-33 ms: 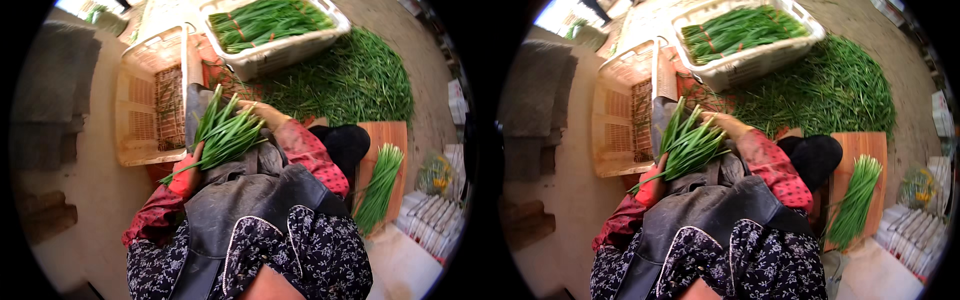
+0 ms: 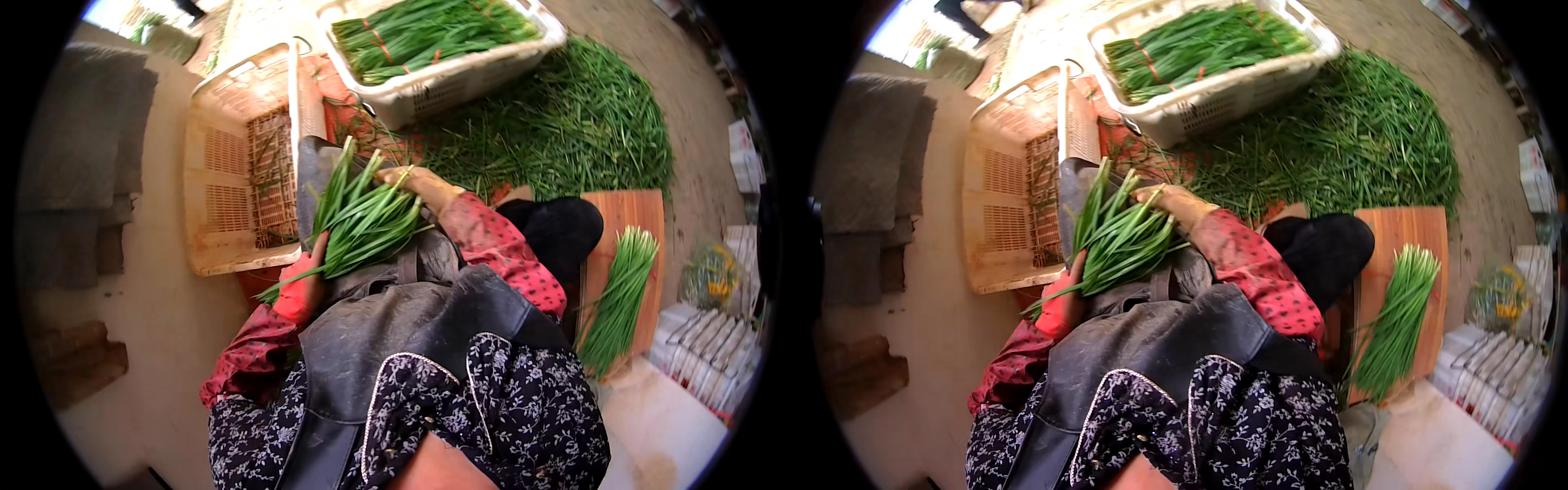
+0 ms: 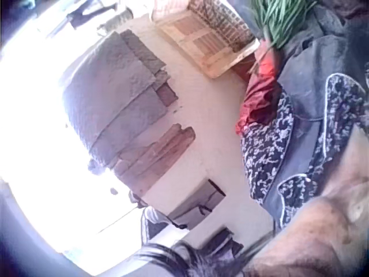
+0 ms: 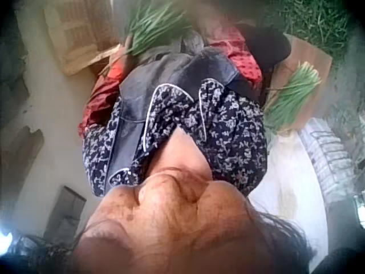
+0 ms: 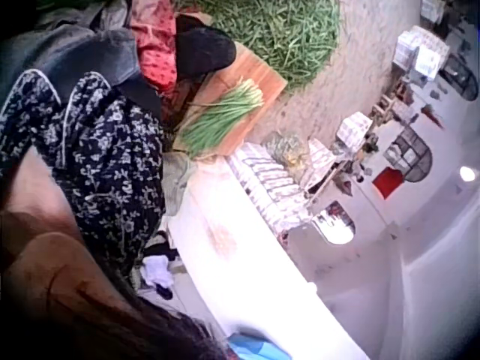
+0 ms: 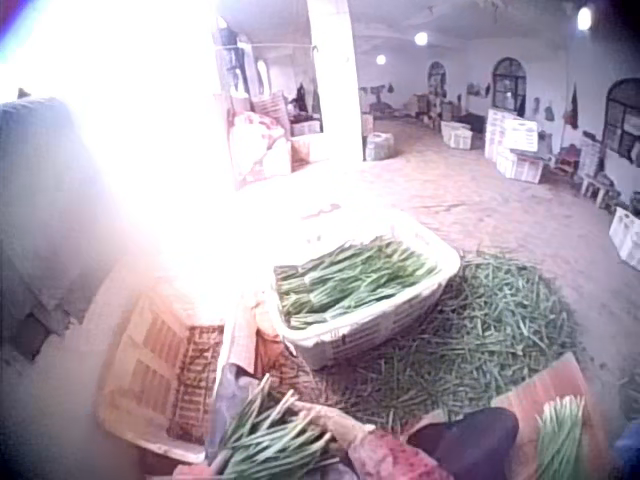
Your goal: The person sits on the floor and bundles green onions by hand, tying them with red rubber bands. They then stand up, walk to an outdoor area, and transfer the bundled vegetables from a white crate into a large orange sack.
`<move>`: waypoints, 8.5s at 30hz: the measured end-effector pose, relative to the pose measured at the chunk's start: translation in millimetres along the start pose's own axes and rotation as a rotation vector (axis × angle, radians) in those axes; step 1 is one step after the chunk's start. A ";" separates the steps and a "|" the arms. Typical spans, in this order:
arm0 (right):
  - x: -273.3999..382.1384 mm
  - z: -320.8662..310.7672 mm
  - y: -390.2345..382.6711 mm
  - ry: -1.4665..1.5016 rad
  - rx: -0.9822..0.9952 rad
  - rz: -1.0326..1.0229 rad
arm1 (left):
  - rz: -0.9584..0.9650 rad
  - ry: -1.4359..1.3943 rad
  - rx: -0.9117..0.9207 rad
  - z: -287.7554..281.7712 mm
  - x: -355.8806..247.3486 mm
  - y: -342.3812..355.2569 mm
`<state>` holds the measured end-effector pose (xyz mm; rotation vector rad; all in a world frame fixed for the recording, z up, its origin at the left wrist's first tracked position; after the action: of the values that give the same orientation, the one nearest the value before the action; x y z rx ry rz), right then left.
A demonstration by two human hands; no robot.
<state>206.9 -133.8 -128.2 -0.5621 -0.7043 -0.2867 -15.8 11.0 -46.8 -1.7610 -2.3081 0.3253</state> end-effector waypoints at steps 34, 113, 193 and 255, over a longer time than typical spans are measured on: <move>-65.3 -46.2 -58.3 -0.217 -0.104 0.076 | 0.060 -1.486 1.028 -60.3 -85.3 14.5; 58.9 79.3 -48.3 -0.156 -0.257 -0.510 | 0.269 -2.203 0.580 -21.3 -85.3 80.6; -18.0 29.5 -201.7 -0.430 -0.072 -0.423 | 0.287 -1.189 -0.223 -336.0 -18.0 215.6; 136.9 2.6 -517.5 -0.727 -1.867 -0.941 | 1.144 -1.684 0.631 -298.5 -550.4 -18.1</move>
<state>83.5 -562.8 167.3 -2.1547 -1.2607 -1.7642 200.6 -512.4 220.8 -2.3624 -0.6230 3.0848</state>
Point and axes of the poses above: each hand's wrist, its own y-axis towards the middle knuckle, its own z-axis out of the palm, x = y × z, the point moved 5 cm from there along y, towards the middle knuckle, and after that the axes turned 15 degrees about y, right-handed, at the moved point
